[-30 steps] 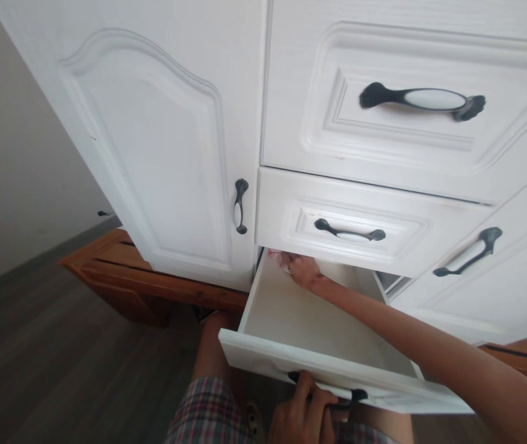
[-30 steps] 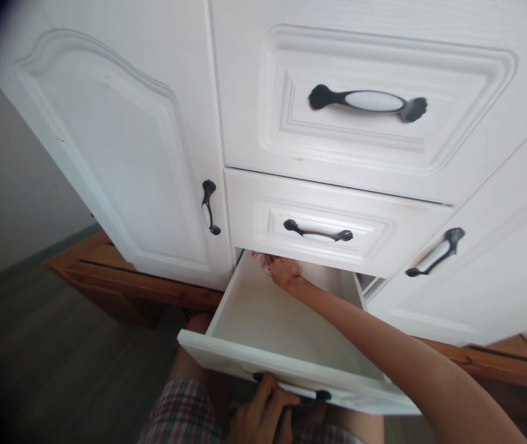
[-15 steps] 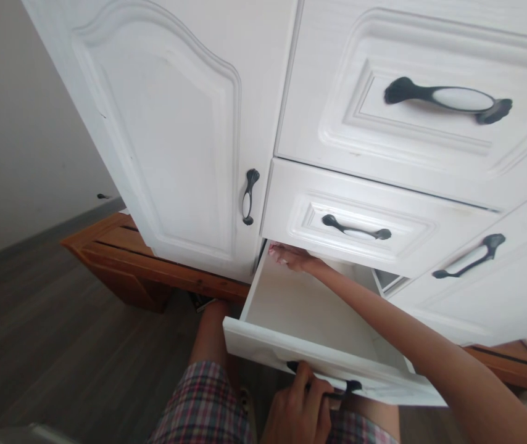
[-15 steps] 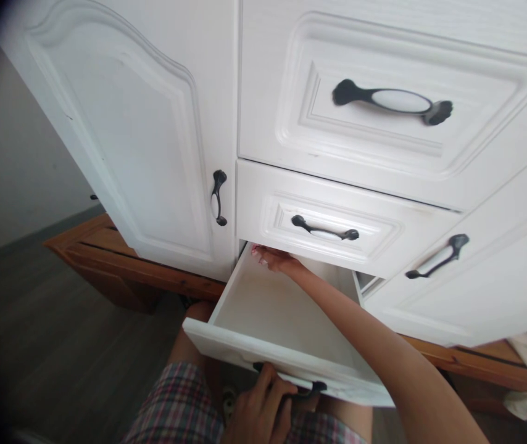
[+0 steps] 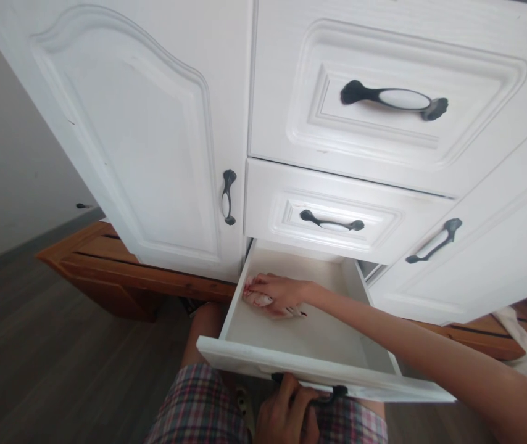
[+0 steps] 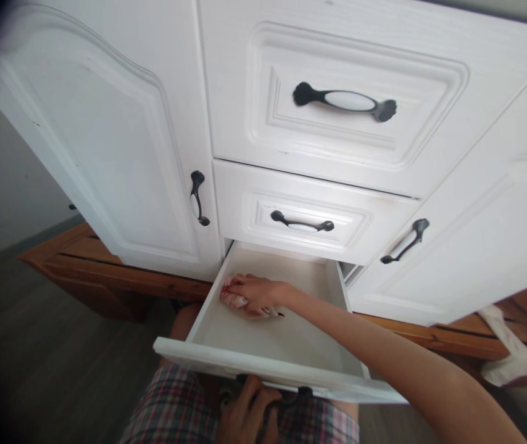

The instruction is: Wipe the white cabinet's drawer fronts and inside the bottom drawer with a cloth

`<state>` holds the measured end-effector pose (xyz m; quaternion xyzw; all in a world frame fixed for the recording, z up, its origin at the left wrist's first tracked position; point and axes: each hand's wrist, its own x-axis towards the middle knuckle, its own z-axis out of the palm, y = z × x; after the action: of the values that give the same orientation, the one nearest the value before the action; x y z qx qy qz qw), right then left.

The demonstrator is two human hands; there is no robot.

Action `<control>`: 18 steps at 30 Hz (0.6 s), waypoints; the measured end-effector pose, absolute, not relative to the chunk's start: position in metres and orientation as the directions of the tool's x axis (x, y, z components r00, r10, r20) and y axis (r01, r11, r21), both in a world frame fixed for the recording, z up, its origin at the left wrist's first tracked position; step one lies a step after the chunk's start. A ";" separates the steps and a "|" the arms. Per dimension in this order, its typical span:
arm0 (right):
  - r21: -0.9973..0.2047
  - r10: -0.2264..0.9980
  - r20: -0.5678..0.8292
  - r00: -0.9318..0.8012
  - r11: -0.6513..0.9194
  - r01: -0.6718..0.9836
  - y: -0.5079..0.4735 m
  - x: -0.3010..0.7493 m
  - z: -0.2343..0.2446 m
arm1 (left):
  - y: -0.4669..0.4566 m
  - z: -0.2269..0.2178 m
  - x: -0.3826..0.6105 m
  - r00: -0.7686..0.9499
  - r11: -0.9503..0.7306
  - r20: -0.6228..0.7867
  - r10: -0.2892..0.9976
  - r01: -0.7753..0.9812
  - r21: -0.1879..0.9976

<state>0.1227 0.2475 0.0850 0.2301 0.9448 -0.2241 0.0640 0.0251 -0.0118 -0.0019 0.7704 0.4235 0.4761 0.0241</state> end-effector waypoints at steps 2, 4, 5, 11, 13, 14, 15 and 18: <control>-0.414 0.336 -0.234 -0.912 0.815 0.406 0.227 0.119 0.085 | -0.009 -0.004 0.023 0.201 -0.652 0.726 0.657 0.635 0.414; -0.462 0.242 -0.236 -0.941 0.824 0.328 0.211 0.114 0.083 | -0.005 -0.005 0.022 0.209 -0.667 0.748 0.630 0.639 0.383; -0.495 0.193 -0.229 -0.954 0.821 0.285 0.204 0.112 0.081 | -0.004 -0.006 0.021 0.207 -0.676 0.760 0.616 0.635 0.374; -0.620 0.087 -0.235 -0.968 0.754 0.218 0.191 0.097 0.078 | 0.002 -0.011 0.022 0.169 -0.707 0.839 0.518 0.637 0.308; -0.631 0.096 -0.259 -0.961 0.736 0.244 0.191 0.097 0.079 | 0.002 -0.013 0.024 0.129 -0.678 0.860 0.494 0.677 0.288; -0.634 0.099 -0.270 -0.958 0.730 0.254 0.192 0.099 0.079 | 0.003 -0.013 0.024 0.108 -0.660 0.868 0.485 0.696 0.283; -0.643 0.100 -0.280 -0.955 0.719 0.263 0.192 0.103 0.079 | 0.003 -0.013 0.025 0.095 -0.646 0.871 0.481 0.711 0.279; -0.727 0.103 -0.321 -0.941 0.610 0.315 0.191 0.128 0.077 | 0.003 -0.007 0.025 0.118 -0.652 0.861 0.494 0.706 0.277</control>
<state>0.1284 0.1910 0.0774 0.1175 0.8886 -0.4254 0.1246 0.0255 0.0033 -0.0070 0.7409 0.4050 0.5262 -0.1009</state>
